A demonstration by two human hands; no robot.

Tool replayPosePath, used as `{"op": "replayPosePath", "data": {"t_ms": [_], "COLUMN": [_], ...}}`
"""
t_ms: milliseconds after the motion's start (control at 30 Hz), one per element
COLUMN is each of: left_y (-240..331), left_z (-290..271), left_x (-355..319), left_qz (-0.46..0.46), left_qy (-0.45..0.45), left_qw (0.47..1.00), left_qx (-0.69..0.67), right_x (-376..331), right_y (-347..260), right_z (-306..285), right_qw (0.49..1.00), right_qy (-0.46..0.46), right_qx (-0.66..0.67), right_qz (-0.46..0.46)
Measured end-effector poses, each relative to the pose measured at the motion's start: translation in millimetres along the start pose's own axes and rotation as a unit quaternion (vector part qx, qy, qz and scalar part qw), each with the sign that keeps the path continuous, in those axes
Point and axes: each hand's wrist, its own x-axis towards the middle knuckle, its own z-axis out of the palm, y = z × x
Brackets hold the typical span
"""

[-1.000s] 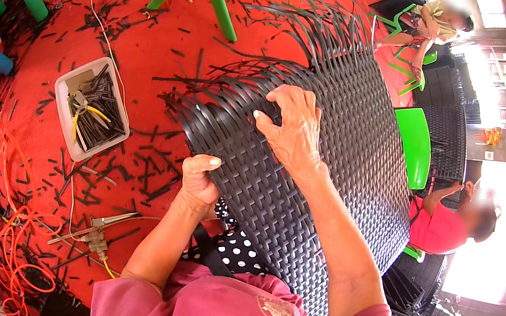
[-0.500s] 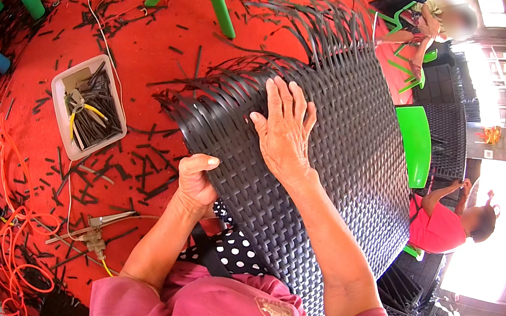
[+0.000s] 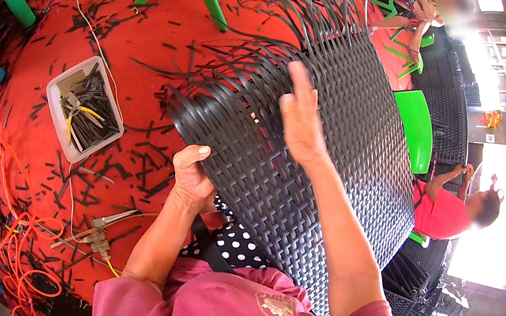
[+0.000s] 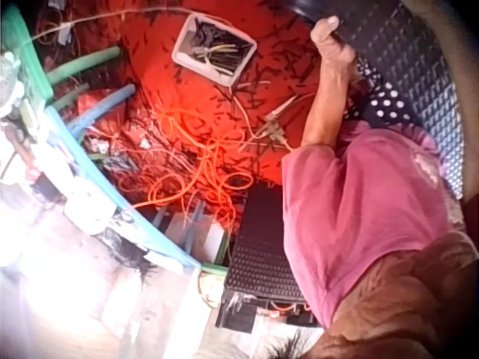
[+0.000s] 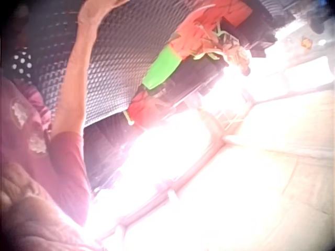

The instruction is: The person uses a metal tool to trim and smooth the edges of a black woven chair seat. They repeatedly insert the tool into the weave to cut or tuck loose strands, working along the perimeter of the seat. The person occasionally pauses to inspect the surface and adjust their grip on the tool.

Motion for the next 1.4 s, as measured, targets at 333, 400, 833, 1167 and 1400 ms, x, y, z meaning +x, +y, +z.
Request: {"op": "replayPosePath", "data": {"t_ms": [333,400,833,1167,1400], "left_y": [-2.3,-2.7,-0.3,-17.7,-48.3], "left_z": [4.0,6.3,8.5,-7.6,1.1], "left_x": [3.9,3.1,7.0,-27.1,-39.6], "left_qz": [0.017,0.025,0.028,-0.043,-0.057], "left_qy": [-0.002,-0.006,-0.004,0.041,0.076], "left_qw": [0.999,0.999,0.998,0.996,0.99], "left_qx": [0.029,0.036,0.058,0.067,0.1], "right_x": [-48.6,-48.3,-46.3,-100.2,-104.4], "right_y": [-2.7,-6.3,-0.5,21.7,0.2], "right_z": [-8.8,-5.0,9.8,-34.2,-18.8], "right_qw": [0.996,0.989,0.978,0.989,0.993], "right_qy": [0.002,0.0,0.008,0.109,0.065], "right_qx": [-0.083,-0.145,-0.21,0.085,-0.089], "right_qz": [-0.018,-0.02,-0.014,0.054,0.04]}}
